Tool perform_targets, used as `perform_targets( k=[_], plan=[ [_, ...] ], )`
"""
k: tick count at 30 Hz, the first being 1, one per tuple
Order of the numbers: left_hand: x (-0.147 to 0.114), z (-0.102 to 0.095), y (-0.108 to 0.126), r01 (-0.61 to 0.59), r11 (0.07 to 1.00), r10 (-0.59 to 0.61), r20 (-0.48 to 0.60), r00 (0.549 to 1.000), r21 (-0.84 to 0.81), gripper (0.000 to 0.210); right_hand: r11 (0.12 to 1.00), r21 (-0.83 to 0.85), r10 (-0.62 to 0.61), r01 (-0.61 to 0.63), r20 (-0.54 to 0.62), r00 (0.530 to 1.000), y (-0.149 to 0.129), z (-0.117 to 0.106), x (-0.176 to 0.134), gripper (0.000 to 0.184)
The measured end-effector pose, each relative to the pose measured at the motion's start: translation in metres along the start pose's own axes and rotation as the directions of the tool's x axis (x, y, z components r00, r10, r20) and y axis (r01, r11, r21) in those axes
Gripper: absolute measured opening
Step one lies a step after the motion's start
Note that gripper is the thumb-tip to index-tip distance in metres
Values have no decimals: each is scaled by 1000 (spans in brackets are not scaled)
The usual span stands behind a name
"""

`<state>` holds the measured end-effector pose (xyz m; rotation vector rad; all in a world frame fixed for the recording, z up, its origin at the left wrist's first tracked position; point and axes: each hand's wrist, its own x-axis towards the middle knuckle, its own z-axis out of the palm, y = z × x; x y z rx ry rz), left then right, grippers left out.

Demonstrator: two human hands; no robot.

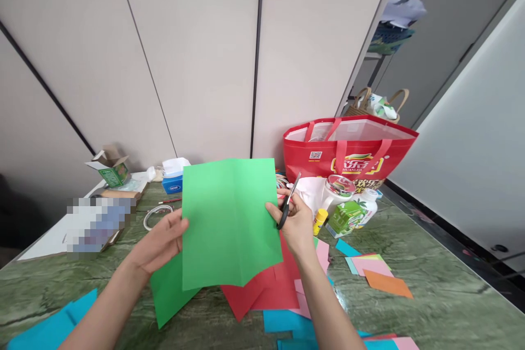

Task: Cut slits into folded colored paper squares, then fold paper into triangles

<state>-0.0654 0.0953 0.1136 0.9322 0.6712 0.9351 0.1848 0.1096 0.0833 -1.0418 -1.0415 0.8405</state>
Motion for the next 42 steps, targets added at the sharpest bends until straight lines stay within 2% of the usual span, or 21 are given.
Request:
perform_targets(
  k=[3,8,12,17,21,26,31,37,42],
  plan=[
    [0,2,-6,67,995,-61,-83,995,73,32,1000,-28,-14,15,42,999,-7,2,-5,38],
    [3,-6,-5,45,981,-13,-166,986,189,31,997,-82,-8,10,21,1000,-6,-3,-5,40],
    [5,-13,-3,26,977,7,-157,988,210,33,999,-50,-15,16,9,1000,8,-5,-3,39],
    [7,-11,-15,43,971,-25,-82,996,234,36,1000,20,10,-7,-129,992,26,-4,-7,40],
    [8,-12,-23,78,963,-61,-72,996,259,31,1000,12,19,-17,-119,993,38,-10,-11,39],
    [9,-19,-25,118,955,-99,-81,992,271,32,1000,-22,-7,3,-164,986,53,-16,-14,38],
    [10,-18,-28,127,950,-114,-60,992,286,33,999,-33,-11,6,-174,985,57,-14,-15,37],
    [13,-17,-29,150,938,-128,-90,988,312,24,996,67,75,-61,-231,970,59,-18,-12,40],
    [12,-18,-27,166,937,-141,-101,985,309,20,995,75,87,-70,-253,964,63,-18,-13,39]
  ],
)
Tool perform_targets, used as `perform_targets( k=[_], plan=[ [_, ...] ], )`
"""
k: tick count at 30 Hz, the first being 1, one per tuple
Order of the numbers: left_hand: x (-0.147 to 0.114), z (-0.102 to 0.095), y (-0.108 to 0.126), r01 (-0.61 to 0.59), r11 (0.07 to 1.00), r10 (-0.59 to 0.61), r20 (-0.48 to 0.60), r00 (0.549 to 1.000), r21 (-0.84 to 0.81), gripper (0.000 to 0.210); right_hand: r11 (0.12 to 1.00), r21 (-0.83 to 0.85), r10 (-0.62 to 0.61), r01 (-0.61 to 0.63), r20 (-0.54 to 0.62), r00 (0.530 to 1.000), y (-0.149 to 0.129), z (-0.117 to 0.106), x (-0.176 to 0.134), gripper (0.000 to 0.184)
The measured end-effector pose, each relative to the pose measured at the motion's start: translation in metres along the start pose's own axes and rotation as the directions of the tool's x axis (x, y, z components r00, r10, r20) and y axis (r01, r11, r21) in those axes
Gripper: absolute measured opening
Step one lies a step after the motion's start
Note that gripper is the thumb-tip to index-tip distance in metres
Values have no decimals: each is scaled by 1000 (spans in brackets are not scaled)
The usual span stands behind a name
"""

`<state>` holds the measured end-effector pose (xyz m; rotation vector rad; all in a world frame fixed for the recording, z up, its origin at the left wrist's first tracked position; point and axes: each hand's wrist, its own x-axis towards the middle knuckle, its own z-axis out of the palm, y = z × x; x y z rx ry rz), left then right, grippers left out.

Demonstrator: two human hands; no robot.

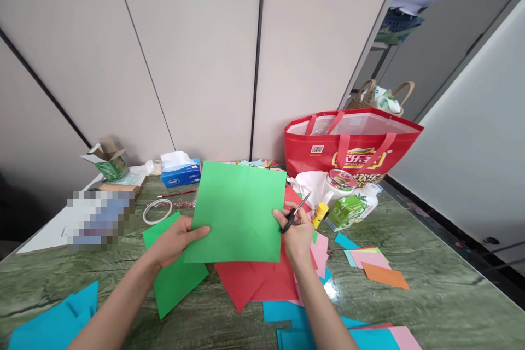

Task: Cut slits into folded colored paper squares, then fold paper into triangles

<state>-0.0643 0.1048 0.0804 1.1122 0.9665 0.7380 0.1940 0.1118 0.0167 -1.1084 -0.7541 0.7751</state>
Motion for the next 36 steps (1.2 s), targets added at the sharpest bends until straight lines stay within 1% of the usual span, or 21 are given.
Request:
perform_targets(
  k=[5,9,12,14,17,19,22,27,30,33,36],
  plan=[
    [-4,4,2,11,1000,-12,-5,1000,-24,21,1000,27,5,-5,-11,1000,2,-2,4,42],
    [-3,4,-1,26,997,-29,-37,999,-75,31,998,44,38,-40,26,999,7,-1,5,43],
    [-1,4,-5,29,993,-42,-108,993,-115,40,994,62,88,-94,83,993,8,0,1,42],
    [0,3,-5,31,991,-49,-139,989,-131,43,987,68,136,-147,146,980,7,0,-2,43],
    [-1,1,-1,31,990,-51,-138,989,-140,42,974,58,199,-218,238,951,3,-3,-6,46],
    [-2,1,0,24,990,-42,-131,990,-141,41,972,55,210,-230,249,945,1,-5,-8,45],
    [-2,3,0,4,989,-22,-125,992,-146,40,978,57,184,-199,199,963,2,-4,-7,43],
    [0,8,-4,-39,986,20,-117,993,-164,40,994,42,93,-97,88,992,5,0,-4,41],
    [0,9,-3,-55,983,34,-120,992,-176,39,998,30,56,-58,64,996,6,0,-4,42],
    [0,5,0,-67,979,35,-166,986,-192,36,999,7,39,-39,70,997,6,-1,-6,38],
    [-1,-3,4,-104,972,49,-250,967,-210,33,999,-27,25,-22,89,996,2,0,-10,36]
  ],
)
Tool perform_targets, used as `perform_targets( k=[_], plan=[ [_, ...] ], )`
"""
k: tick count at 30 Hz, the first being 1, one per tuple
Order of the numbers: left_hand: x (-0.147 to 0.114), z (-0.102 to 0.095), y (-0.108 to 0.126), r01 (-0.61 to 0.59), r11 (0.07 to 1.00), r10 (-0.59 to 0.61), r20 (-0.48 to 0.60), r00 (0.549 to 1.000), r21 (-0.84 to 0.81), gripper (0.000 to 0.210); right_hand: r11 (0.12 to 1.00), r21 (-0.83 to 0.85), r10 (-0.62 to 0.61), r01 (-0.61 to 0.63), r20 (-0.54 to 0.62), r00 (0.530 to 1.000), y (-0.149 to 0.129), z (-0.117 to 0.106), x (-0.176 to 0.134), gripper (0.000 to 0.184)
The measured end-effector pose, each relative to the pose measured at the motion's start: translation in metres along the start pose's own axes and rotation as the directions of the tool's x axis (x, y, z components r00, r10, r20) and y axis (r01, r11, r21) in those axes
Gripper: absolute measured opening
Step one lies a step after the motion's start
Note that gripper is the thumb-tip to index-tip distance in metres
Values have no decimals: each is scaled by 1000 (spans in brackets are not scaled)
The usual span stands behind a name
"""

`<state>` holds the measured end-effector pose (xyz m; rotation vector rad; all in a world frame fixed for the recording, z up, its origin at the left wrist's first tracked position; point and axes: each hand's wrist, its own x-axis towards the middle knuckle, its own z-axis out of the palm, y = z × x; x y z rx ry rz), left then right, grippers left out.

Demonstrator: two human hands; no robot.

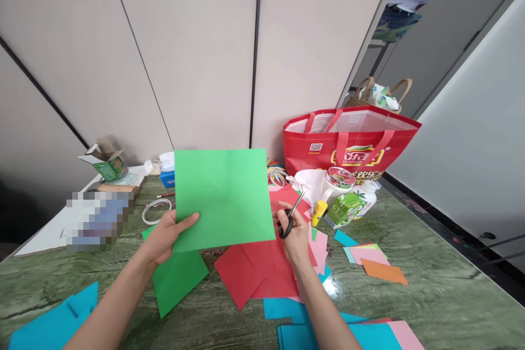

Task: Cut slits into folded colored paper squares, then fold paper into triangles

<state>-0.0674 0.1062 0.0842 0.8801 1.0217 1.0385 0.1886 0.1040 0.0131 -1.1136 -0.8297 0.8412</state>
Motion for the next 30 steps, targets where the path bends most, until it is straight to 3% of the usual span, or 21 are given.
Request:
perform_targets(
  k=[7,11,13,20,26,30],
  plan=[
    [2,-11,15,-140,989,127,-209,970,-49,31,992,-50,-112,117,90,990,-23,14,-19,37],
    [3,-9,16,-174,984,160,-237,958,-41,35,1000,9,1,-3,274,962,-24,26,-47,24],
    [3,-7,15,-163,986,154,-219,964,-26,37,995,56,60,-81,302,951,-19,32,-58,26],
    [-3,-1,9,-122,992,126,-124,984,42,40,914,343,198,-219,96,976,-7,36,-46,27],
    [-3,2,4,-89,990,96,-57,994,111,39,967,212,154,-140,-49,987,1,31,-41,33],
    [-1,2,5,-44,991,54,-69,996,129,31,978,140,160,-152,-44,986,4,28,-42,36]
  ],
)
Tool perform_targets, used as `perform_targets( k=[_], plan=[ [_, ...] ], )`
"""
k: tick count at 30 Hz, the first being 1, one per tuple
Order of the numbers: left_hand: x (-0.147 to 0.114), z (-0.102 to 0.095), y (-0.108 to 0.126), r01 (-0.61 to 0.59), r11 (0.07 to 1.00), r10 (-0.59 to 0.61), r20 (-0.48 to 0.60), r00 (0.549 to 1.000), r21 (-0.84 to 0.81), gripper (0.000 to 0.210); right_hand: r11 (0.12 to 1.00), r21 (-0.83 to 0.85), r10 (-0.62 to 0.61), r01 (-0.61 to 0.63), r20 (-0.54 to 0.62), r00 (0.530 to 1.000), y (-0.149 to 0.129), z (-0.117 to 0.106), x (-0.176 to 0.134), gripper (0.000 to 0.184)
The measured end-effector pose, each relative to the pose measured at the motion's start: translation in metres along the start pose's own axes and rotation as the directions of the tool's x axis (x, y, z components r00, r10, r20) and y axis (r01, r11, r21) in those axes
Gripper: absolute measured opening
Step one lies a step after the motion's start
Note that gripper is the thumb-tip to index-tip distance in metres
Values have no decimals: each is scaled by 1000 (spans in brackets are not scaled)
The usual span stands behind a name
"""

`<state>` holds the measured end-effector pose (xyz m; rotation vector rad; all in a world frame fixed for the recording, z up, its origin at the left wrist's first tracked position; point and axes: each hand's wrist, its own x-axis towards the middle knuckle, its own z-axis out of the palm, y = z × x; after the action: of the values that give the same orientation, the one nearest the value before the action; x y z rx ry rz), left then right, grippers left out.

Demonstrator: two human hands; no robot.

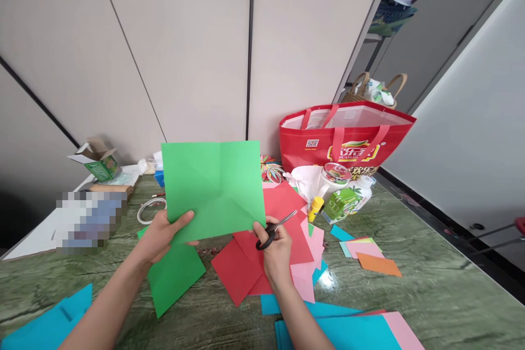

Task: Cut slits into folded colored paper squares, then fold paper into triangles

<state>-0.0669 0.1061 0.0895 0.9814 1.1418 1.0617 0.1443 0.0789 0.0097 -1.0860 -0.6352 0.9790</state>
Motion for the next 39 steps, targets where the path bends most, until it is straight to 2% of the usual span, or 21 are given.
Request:
perform_targets(
  k=[4,8,10,12,14,16,20,25,34,39],
  plan=[
    [2,-6,5,-21,999,18,-72,997,-34,35,997,-78,26,-15,134,991,-1,-2,-2,42],
    [2,-13,11,-69,994,56,-154,986,-83,32,984,-172,20,40,335,942,-2,3,-13,38],
    [2,-14,12,-76,992,58,-168,984,-102,31,985,-174,64,17,450,891,-2,10,-22,35],
    [1,-14,13,-65,991,47,-156,987,-116,30,984,-171,141,-52,563,814,-3,17,-31,33],
    [0,-12,13,-47,991,30,-136,990,-122,28,976,-181,211,-124,626,751,-3,23,-38,34],
    [-2,-10,13,-32,991,16,-123,992,-127,27,966,-199,254,-163,639,726,-1,26,-43,39],
    [-5,-5,11,3,993,-16,-112,994,-116,27,964,-173,265,-201,638,723,7,27,-49,43],
    [-5,1,7,37,995,-45,-83,996,-95,35,956,-107,272,-274,682,679,11,23,-50,42],
    [-3,9,-1,59,998,-59,0,998,-33,28,967,-93,240,-236,640,730,9,22,-51,38],
    [-1,10,-4,51,999,-51,34,998,-12,24,969,-100,237,-226,633,737,7,22,-50,39]
  ],
)
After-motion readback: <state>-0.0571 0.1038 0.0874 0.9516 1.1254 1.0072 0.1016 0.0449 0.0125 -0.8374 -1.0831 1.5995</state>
